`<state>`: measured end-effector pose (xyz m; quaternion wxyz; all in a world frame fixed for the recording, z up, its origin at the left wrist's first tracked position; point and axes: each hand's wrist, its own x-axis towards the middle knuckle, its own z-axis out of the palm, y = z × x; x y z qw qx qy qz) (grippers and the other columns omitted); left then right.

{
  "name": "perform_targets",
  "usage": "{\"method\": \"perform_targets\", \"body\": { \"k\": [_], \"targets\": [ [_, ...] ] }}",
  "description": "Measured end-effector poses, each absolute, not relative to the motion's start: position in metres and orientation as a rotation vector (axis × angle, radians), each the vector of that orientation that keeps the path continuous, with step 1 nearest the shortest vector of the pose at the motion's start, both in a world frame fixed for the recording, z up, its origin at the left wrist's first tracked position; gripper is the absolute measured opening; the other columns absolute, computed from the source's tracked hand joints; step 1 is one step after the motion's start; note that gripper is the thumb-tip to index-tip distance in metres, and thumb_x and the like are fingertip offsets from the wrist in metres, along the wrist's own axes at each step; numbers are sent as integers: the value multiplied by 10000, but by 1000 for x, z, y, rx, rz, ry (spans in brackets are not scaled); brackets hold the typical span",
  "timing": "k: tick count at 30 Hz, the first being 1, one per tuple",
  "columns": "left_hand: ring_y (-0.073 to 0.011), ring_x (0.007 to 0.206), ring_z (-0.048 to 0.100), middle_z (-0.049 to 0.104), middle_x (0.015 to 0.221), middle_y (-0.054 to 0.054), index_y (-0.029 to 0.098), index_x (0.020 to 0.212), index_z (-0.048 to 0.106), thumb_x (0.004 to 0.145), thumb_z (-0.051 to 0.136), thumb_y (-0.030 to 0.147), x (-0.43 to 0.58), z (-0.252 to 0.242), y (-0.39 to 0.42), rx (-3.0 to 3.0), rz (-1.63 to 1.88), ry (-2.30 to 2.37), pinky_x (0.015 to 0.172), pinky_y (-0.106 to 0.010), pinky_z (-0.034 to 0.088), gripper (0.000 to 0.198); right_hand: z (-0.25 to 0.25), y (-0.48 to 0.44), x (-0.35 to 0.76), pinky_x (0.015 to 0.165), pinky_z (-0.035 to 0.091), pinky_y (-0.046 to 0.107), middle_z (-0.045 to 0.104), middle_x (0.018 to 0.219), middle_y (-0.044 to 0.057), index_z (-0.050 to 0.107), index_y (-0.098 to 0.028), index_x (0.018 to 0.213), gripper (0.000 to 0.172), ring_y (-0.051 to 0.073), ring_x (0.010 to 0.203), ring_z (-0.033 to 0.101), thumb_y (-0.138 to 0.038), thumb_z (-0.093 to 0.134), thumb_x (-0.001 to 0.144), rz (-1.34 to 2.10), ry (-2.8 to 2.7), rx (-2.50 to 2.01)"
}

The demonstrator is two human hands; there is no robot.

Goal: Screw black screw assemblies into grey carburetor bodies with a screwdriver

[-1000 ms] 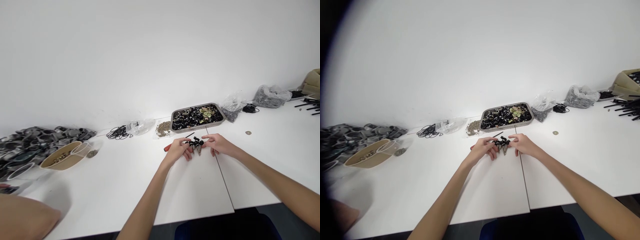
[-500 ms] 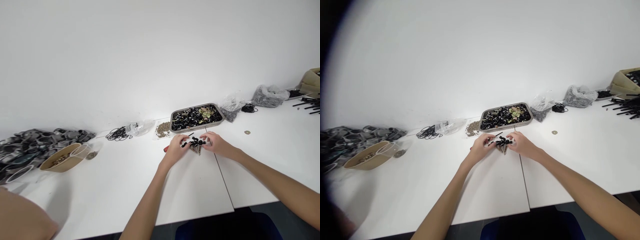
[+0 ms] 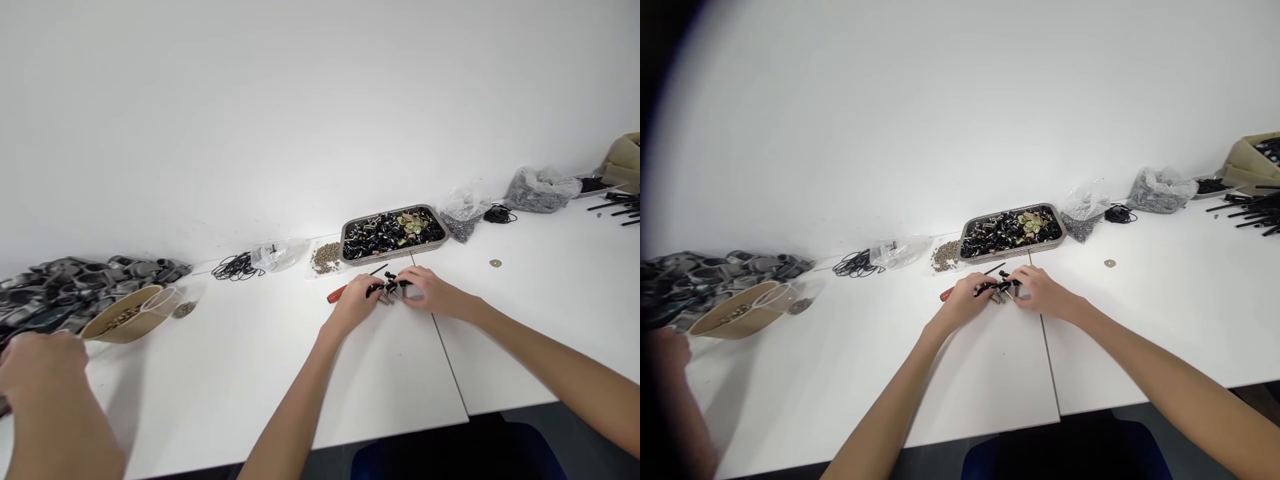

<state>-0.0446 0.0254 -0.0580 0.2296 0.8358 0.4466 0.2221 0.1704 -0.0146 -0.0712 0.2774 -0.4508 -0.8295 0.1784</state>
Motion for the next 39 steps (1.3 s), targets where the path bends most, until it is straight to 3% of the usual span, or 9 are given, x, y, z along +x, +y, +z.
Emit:
{"method": "perform_targets", "body": {
  "k": [10, 16, 23, 31, 39],
  "targets": [
    [-225, 965, 646, 701, 1002, -64, 206, 969, 714, 832, 513, 88, -54, -61, 35, 2307, 592, 1243, 903, -356, 507, 271, -72, -10, 178, 1003, 403, 459, 573, 1247, 103, 549, -209, 1201, 374, 263, 1185, 504, -213, 520, 828, 449, -2240, -1324],
    [-238, 1027, 634, 699, 1070, -75, 207, 1026, 694, 837, 471, 76, -54, -67, 34, 2319, 669, 1276, 928, -385, 504, 321, -75, -10, 175, 1027, 374, 467, 567, 1282, 104, 589, -205, 1166, 433, 276, 1234, 467, -77, 458, 774, 288, -2239, -1298],
    [-199, 939, 640, 668, 1064, -64, 199, 1064, 646, 822, 462, 67, -50, -72, 33, 2332, 807, 1188, 843, -333, 528, 331, -70, -14, 168, 973, 384, 436, 645, 1041, 79, 630, -204, 880, 143, 241, 1051, 559, -152, 507, 830, 323, -2274, -1177],
    [-236, 977, 601, 655, 965, -66, 191, 957, 666, 829, 558, 120, -48, -71, 33, 2338, 797, 1358, 859, -371, 485, 181, -73, -12, 170, 956, 392, 461, 656, 1016, 104, 691, -175, 1030, 278, 267, 1044, 534, -142, 474, 860, 303, -2306, -1279],
    [-240, 965, 595, 673, 919, -61, 188, 934, 678, 838, 579, 137, -49, -70, 34, 2373, 790, 1434, 850, -374, 476, 147, -68, -11, 173, 939, 415, 440, 676, 914, 86, 714, -178, 924, 236, 237, 930, 575, -168, 479, 895, 284, -2291, -1315]
  ]
}}
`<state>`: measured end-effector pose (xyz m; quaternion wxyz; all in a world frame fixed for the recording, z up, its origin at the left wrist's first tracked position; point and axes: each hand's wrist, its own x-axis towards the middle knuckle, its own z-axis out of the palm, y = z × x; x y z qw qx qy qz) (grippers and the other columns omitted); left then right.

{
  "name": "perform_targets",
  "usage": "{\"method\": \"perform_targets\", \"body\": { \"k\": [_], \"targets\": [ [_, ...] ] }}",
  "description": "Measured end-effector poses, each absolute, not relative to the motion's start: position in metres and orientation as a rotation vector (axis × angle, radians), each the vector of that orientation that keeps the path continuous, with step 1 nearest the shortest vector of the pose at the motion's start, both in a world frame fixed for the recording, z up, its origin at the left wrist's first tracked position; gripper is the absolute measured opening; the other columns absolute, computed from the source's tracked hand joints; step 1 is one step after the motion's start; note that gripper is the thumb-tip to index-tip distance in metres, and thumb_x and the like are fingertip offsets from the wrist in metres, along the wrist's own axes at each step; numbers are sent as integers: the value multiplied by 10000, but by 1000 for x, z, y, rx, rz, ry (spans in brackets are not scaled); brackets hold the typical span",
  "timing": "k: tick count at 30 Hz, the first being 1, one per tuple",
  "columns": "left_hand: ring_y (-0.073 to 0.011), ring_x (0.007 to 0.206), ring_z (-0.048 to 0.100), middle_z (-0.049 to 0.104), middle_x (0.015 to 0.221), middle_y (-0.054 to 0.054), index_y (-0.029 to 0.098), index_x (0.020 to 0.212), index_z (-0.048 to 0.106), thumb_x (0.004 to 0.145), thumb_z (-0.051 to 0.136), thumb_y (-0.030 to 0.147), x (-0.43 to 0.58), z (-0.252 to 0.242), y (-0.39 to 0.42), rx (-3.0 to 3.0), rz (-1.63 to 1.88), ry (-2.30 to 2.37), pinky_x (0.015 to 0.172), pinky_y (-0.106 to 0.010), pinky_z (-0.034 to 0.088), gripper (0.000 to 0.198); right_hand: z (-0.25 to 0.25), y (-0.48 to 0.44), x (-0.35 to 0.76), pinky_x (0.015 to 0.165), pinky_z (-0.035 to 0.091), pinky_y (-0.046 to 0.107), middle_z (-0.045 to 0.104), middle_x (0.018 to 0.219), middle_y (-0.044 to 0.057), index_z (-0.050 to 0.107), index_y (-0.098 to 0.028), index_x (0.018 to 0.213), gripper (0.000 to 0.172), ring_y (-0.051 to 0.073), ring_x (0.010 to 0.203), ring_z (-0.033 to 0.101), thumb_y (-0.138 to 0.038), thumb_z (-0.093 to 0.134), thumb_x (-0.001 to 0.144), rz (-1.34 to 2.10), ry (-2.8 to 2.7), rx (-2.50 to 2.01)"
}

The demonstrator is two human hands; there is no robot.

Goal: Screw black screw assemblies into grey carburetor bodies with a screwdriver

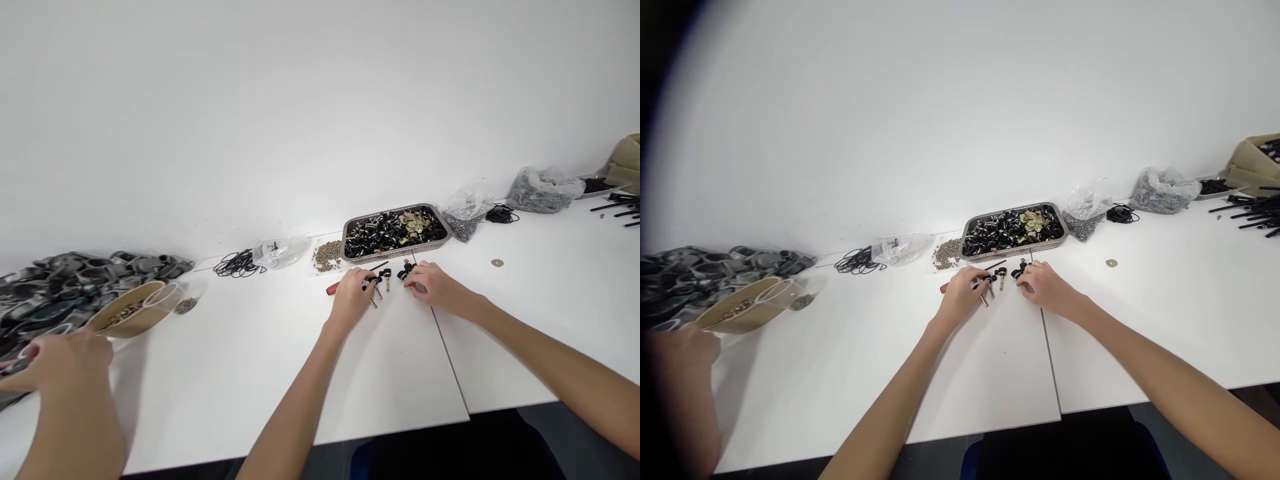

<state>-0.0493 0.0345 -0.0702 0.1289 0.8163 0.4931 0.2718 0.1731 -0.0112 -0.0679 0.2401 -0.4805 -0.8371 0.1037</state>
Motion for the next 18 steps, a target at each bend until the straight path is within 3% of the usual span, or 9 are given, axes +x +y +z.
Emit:
{"method": "perform_targets", "body": {
  "k": [9, 14, 18],
  "targets": [
    [-235, 973, 588, 665, 962, -71, 176, 938, 674, 846, 587, 135, -43, -79, 34, 2318, 896, 1508, 892, -373, 467, 133, -74, -9, 172, 883, 474, 411, 663, 946, 82, 663, -174, 1064, 280, 236, 944, 576, -127, 479, 858, 345, -2252, -1208],
    [-219, 984, 588, 648, 1000, -77, 175, 959, 663, 869, 560, 206, -47, -69, 34, 2321, 934, 1456, 886, -348, 468, 140, -71, -5, 179, 974, 432, 439, 585, 1167, 99, 557, -210, 1217, 387, 264, 1132, 518, -169, 488, 839, 262, -2141, -1274],
    [-226, 868, 612, 654, 908, -64, 190, 979, 660, 861, 541, 281, -57, -46, 29, 2379, 592, 1629, 744, -329, 466, 191, -76, -2, 185, 1036, 372, 486, 535, 1260, 105, 474, -229, 1310, 449, 290, 1223, 457, -250, 496, 862, 284, -2157, -1452]
  ]
}}
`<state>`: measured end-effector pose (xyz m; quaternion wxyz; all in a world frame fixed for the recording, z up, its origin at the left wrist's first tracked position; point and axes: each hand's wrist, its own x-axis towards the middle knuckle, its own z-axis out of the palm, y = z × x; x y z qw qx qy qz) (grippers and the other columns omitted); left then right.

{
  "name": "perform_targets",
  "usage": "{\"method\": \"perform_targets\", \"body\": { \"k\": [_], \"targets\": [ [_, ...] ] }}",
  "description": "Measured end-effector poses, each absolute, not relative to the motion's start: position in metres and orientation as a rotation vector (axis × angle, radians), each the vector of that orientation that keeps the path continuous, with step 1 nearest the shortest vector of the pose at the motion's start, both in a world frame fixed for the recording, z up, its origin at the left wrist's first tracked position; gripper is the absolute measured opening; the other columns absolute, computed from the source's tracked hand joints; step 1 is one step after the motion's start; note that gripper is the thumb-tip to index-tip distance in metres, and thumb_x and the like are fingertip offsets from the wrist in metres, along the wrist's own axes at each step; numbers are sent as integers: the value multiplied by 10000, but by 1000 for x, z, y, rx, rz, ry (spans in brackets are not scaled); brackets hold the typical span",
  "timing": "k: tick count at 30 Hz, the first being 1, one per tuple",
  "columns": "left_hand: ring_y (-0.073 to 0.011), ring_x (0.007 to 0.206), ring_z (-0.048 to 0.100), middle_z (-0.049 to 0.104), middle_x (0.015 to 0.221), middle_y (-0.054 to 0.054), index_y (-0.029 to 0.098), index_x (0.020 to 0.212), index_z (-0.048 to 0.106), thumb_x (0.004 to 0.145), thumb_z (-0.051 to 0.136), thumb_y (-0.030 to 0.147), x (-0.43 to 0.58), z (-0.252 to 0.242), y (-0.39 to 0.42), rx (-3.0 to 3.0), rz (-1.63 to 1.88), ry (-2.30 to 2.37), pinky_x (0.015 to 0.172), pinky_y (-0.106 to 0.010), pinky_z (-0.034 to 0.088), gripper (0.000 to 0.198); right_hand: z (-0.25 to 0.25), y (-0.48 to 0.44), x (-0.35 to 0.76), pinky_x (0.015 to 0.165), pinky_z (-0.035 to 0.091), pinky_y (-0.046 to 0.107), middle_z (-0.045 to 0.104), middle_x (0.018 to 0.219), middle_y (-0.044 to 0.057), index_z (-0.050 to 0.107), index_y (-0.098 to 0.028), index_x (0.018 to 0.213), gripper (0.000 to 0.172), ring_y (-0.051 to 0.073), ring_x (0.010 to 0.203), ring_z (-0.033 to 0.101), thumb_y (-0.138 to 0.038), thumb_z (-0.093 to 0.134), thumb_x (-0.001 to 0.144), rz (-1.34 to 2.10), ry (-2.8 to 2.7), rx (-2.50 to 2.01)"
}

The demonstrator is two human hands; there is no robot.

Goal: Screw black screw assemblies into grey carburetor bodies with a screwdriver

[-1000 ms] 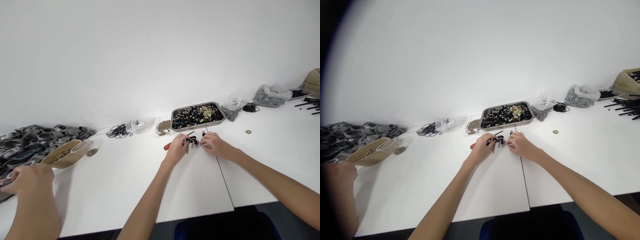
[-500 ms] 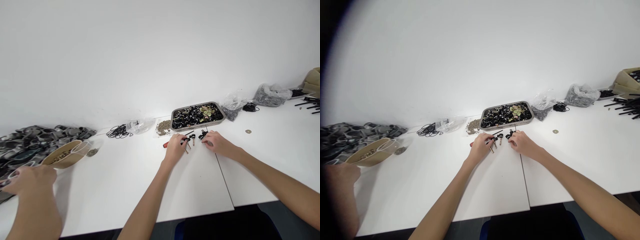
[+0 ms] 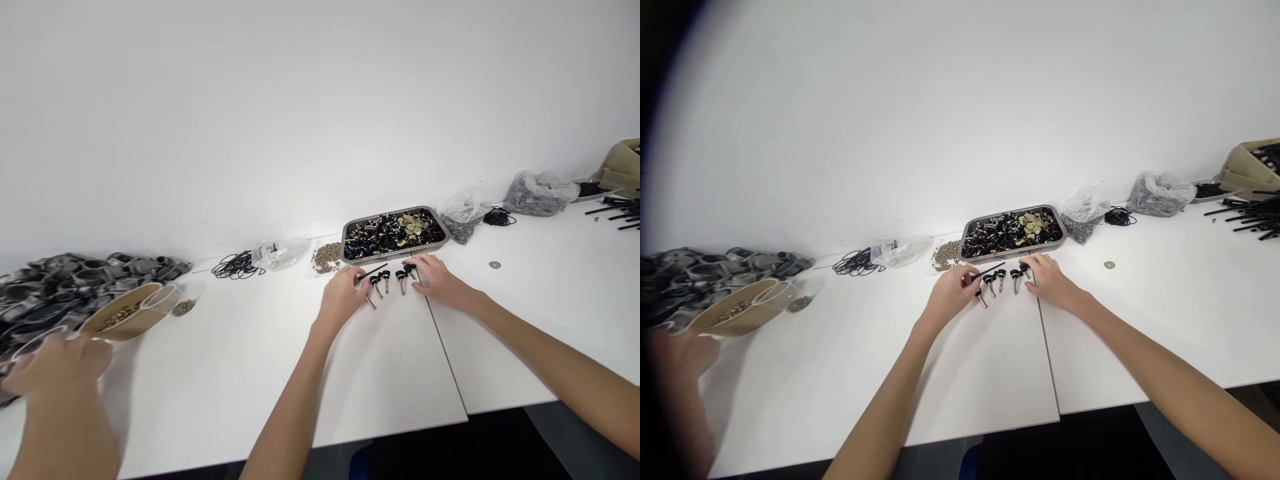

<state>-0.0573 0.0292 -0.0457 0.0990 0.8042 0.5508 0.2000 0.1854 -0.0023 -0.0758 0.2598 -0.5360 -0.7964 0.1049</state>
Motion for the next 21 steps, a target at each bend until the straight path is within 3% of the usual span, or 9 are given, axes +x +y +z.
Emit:
{"method": "perform_targets", "body": {
  "k": [5, 11, 21],
  "targets": [
    [-237, 872, 626, 683, 1007, -59, 218, 1067, 646, 820, 575, 298, -62, -33, 23, 2348, 169, 1608, 695, -313, 443, 269, -81, -1, 184, 1056, 355, 476, 510, 1330, 111, 492, -205, 1311, 429, 290, 1258, 431, -238, 443, 886, 319, -2200, -1498],
    [-211, 876, 625, 682, 970, -63, 204, 998, 657, 786, 602, 209, -63, -41, 32, 2180, 268, 1574, 663, -266, 448, 219, -75, -1, 187, 1005, 395, 446, 584, 1147, 106, 590, -183, 1178, 332, 279, 1140, 507, -232, 488, 866, 336, -2160, -1564],
    [-209, 844, 614, 685, 915, -44, 215, 977, 657, 805, 636, 291, -59, -50, 35, 2163, 401, 1683, 632, -267, 394, 189, -67, -3, 188, 841, 451, 374, 590, 991, 72, 623, -201, 955, 156, 235, 951, 560, -293, 532, 868, 460, -2087, -1513]
  ]
}}
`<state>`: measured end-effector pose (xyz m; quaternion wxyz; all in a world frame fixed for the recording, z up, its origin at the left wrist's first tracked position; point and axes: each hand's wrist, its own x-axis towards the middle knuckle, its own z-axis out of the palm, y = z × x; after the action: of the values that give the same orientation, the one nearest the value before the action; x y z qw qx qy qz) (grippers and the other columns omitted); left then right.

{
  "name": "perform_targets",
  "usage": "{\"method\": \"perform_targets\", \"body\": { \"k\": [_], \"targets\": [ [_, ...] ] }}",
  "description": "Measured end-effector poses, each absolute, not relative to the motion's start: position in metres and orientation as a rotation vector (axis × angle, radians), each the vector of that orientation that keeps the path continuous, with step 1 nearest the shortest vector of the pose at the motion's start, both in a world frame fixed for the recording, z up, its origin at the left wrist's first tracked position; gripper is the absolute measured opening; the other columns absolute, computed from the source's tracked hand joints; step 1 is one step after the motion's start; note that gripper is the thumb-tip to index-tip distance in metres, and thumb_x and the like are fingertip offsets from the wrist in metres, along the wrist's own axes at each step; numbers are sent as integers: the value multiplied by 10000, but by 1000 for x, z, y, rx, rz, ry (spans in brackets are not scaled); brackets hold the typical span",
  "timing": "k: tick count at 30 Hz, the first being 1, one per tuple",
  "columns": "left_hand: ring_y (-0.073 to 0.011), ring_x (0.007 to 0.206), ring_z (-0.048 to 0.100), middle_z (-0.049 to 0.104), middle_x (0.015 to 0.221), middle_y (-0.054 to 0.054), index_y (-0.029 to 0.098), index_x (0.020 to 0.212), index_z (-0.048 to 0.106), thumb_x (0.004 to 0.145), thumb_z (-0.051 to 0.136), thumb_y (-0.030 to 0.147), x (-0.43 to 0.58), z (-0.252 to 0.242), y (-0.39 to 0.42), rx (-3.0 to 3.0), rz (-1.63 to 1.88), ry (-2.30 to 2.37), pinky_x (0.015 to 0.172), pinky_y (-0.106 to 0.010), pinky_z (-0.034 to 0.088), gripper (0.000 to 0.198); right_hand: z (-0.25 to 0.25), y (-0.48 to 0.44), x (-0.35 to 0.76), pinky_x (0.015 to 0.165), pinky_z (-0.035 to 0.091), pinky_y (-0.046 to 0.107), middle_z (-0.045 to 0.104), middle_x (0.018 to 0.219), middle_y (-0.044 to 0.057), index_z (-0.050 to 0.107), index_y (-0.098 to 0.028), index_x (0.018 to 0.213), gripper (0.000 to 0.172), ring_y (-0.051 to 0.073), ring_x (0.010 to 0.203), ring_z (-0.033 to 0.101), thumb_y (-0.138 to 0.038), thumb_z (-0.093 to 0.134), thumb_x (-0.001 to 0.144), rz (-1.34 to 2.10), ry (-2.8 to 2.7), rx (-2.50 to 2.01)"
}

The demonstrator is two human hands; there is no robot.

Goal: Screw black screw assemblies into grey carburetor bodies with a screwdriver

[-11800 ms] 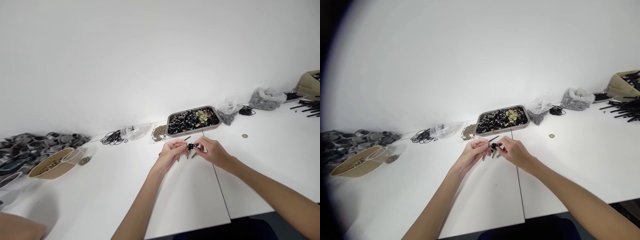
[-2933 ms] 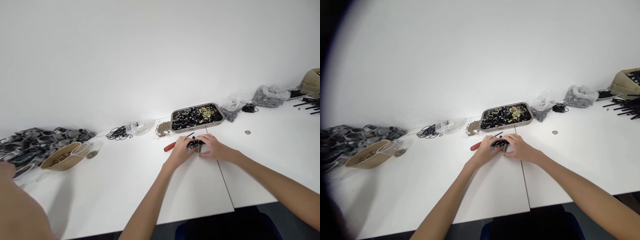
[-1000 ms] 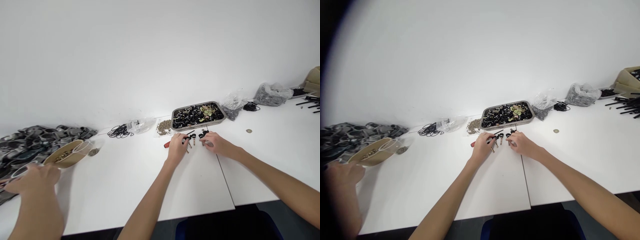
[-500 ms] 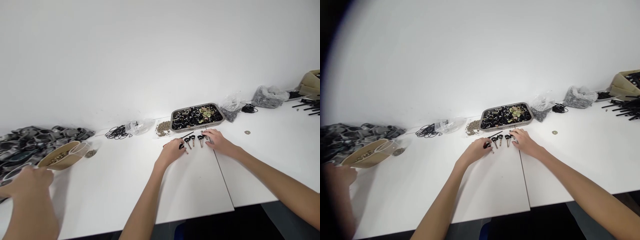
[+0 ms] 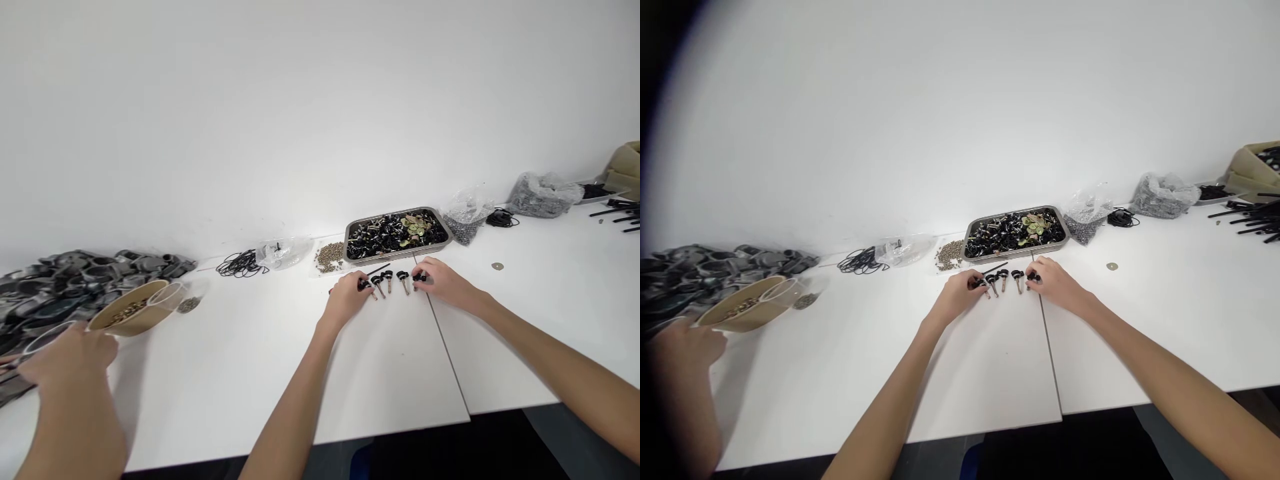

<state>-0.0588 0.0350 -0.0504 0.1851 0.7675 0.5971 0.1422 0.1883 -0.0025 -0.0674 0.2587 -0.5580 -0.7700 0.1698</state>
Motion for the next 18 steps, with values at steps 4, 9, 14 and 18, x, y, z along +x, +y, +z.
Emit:
{"method": "perform_targets", "body": {
  "k": [4, 9, 14, 18],
  "targets": [
    [-193, 811, 606, 684, 860, -28, 214, 948, 664, 796, 661, 314, -55, -56, 37, 2140, 437, 1685, 620, -264, 375, 182, -74, 0, 188, 775, 464, 332, 578, 1008, 58, 625, -204, 971, 148, 195, 872, 578, -259, 541, 862, 518, -2048, -1505],
    [-188, 807, 605, 683, 850, -22, 217, 977, 669, 792, 669, 320, -55, -56, 37, 2151, 439, 1692, 643, -264, 384, 212, -77, 1, 187, 740, 474, 308, 577, 995, 51, 631, -200, 962, 145, 169, 838, 584, -208, 523, 865, 518, -2078, -1429],
    [-197, 839, 610, 692, 892, -29, 216, 1015, 666, 800, 655, 313, -54, -54, 35, 2163, 429, 1686, 653, -268, 387, 236, -77, 1, 186, 724, 498, 317, 587, 986, 51, 643, -200, 951, 148, 167, 797, 596, -194, 535, 851, 494, -2070, -1406],
    [-201, 839, 613, 690, 885, -28, 219, 1025, 665, 805, 648, 311, -54, -53, 34, 2171, 426, 1680, 654, -270, 394, 239, -80, 2, 187, 746, 511, 337, 595, 1013, 61, 645, -203, 963, 157, 177, 811, 607, -197, 530, 856, 483, -2095, -1353]
  ]
}}
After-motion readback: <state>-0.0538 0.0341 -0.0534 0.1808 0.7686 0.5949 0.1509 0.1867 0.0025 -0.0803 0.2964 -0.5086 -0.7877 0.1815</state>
